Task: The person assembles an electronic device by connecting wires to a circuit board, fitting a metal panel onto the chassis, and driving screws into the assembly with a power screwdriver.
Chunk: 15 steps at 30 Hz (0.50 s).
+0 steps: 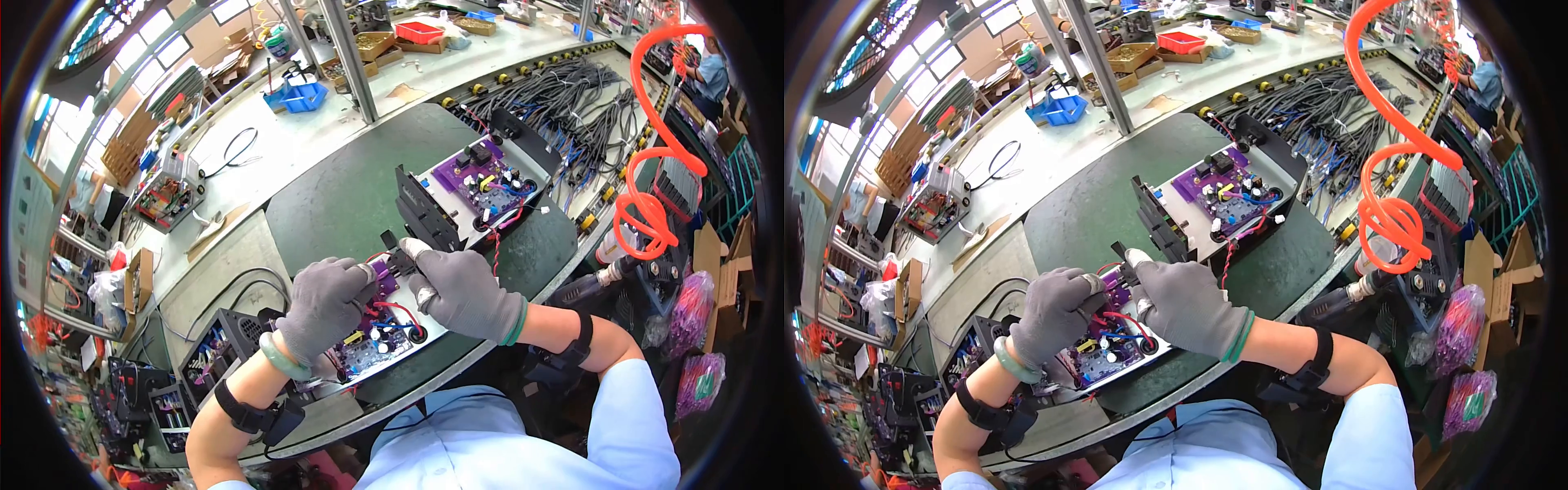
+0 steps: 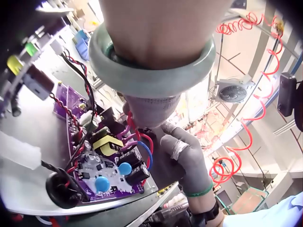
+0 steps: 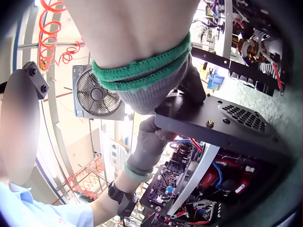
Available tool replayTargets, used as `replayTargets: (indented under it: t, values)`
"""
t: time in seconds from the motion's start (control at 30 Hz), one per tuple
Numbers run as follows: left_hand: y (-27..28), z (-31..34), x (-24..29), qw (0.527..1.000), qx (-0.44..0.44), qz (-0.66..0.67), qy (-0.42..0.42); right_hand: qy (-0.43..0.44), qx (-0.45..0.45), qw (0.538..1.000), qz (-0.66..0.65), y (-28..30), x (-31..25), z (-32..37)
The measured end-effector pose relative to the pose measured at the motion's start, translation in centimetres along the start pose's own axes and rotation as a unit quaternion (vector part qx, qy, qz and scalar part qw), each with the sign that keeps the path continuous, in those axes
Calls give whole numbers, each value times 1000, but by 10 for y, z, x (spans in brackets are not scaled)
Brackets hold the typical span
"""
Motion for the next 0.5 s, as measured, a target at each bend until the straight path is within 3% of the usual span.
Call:
replayTargets:
  t: [0.17, 0.23, 0.37, 0.4, 0.47, 0.5]
  values:
    - [-7, -2, 1, 1000, -2, 10, 11, 12, 34, 999, -3, -6, -1, 0]
    - [-12, -7, 8, 996, -14, -89, -5, 16, 37, 999, -5, -8, -3, 4]
    - [-5, -9, 15, 991, -25, -129, -27, 25, 29, 999, 4, -13, -5, 2]
    - [-3, -13, 16, 986, -62, -151, -13, 44, 47, 998, 25, -11, -5, 0]
    - [1, -28, 30, 982, -88, -165, -18, 33, 5, 999, 42, -5, -4, 0]
    - [6, -36, 38, 968, -151, -203, 3, 8, -46, 999, 13, 5, -3, -3]
Point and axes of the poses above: each hand's wrist, its own z-axis away from the middle knuckle, its own y-axis out of the back of the hand, x = y × z, the point moved 2 cm from there along -z, towards the middle knuckle, and after that the axes turned 4 degrees about -z, right-handed, at the moved point
